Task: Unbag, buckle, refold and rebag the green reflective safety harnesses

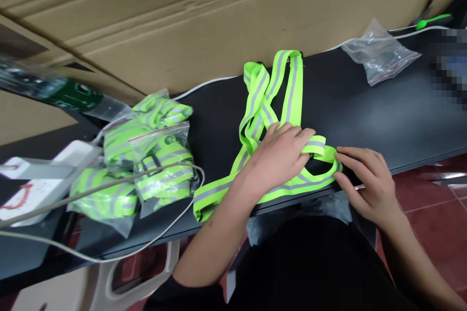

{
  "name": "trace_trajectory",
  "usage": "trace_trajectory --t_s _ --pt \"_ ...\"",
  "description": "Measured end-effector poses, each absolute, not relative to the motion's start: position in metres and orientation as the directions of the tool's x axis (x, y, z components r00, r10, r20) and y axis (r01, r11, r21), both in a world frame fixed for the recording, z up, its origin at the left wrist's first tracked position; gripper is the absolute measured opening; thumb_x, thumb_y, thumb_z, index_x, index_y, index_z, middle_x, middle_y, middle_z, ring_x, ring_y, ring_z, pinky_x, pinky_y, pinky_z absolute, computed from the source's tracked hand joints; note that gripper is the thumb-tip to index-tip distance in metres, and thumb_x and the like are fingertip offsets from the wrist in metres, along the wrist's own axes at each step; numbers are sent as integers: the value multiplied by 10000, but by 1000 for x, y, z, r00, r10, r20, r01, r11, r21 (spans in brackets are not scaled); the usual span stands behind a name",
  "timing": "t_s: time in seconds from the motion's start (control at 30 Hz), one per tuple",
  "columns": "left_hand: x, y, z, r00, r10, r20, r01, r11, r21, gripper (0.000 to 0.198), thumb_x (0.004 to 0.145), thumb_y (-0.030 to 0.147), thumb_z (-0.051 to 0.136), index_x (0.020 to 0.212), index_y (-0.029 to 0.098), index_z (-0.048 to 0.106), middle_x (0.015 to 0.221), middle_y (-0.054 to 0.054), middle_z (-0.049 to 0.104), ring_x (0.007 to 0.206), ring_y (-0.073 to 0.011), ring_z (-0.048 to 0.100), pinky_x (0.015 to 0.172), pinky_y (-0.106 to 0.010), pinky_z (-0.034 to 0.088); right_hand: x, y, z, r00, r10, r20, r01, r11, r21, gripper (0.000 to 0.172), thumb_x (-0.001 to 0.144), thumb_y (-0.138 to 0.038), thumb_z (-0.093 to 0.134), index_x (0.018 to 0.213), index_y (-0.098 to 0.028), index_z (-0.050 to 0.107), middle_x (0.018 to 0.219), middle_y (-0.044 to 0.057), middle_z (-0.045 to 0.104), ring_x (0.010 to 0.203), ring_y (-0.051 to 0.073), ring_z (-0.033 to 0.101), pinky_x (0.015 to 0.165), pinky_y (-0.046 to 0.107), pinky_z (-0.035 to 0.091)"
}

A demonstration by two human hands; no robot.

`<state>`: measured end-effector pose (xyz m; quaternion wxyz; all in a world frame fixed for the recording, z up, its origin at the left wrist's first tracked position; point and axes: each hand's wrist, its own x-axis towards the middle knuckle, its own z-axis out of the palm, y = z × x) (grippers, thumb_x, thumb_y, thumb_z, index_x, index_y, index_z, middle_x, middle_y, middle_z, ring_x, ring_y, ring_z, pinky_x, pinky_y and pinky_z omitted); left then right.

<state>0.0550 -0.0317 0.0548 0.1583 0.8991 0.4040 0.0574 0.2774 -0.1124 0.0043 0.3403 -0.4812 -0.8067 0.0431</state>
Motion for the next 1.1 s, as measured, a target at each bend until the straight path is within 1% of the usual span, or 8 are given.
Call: trace_trajectory --t_s 0.13,0.23,0.3,0.43,0.6,0.77,0.93,1.1 --pt "46 -31 54 631 775 -34 732 -580 358 341 946 173 472 1277 171 557 1220 -98 663 1177 -281 549 1065 -470 397 268 -112 3 -325 794 514 768 539 -347 635 829 -374 770 1385 -222 504 1258 165 672 1078 331 666 935 521 474" --pt "39 -30 57 613 787 -64 749 -554 364 418 915 156 497 1332 166 530 1269 -99 637 1229 -288 507 1095 -491 373 267 -112 2 -331 781 530 759 554 -342 701 801 -313 792 1416 -205 475 1284 178 664 1119 332 660 953 528 490" --pt "37 -31 58 599 795 -95 767 -535 355 435 910 170 504 1344 167 532 1251 -98 635 1240 -297 490 1110 -514 355 270 -112 1 -335 795 507 718 563 -410 732 802 -227 762 1454 -191 432 1334 190 634 1181 334 638 960 529 518" --pt "43 -34 56 602 787 -136 772 -530 351 419 955 292 499 1351 160 544 1208 -100 635 1226 -308 486 1144 -565 298 279 -115 -2 -248 800 547 673 548 -496 620 813 -78 672 1400 -189 507 1288 156 675 1160 292 676 931 472 593" --pt "64 -42 46 630 769 -108 754 -573 323 573 996 548 430 1344 107 543 1169 -129 629 1192 -342 483 1145 -623 262 277 -115 -2 20 676 737 773 457 -440 479 751 6 738 1167 -226 689 1049 76 772 896 247 761 762 395 651" --pt "65 -45 39 656 753 -59 729 -611 309 550 945 471 544 1373 127 506 1188 -123 588 1186 -339 484 1144 -610 277 279 -112 -8 -245 633 735 669 658 -344 525 708 52 770 1174 -183 724 1032 94 783 987 291 749 801 446 647" --pt "49 -41 40 701 713 -15 665 -645 376 511 929 377 578 1380 150 500 1222 -109 567 1241 -305 470 1162 -524 319 285 -117 -16 -318 647 693 636 688 -350 570 709 13 792 1250 -131 688 1148 150 756 1146 341 693 898 521 614" --pt "41 -51 51 648 761 26 702 -611 366 537 976 453 535 1393 116 499 1390 -146 538 1459 -322 317 1237 -555 220 284 -125 -14 -422 688 590 697 663 -275 542 783 -56 746 1311 -75 628 1260 199 703 1318 382 567 1040 609 507"
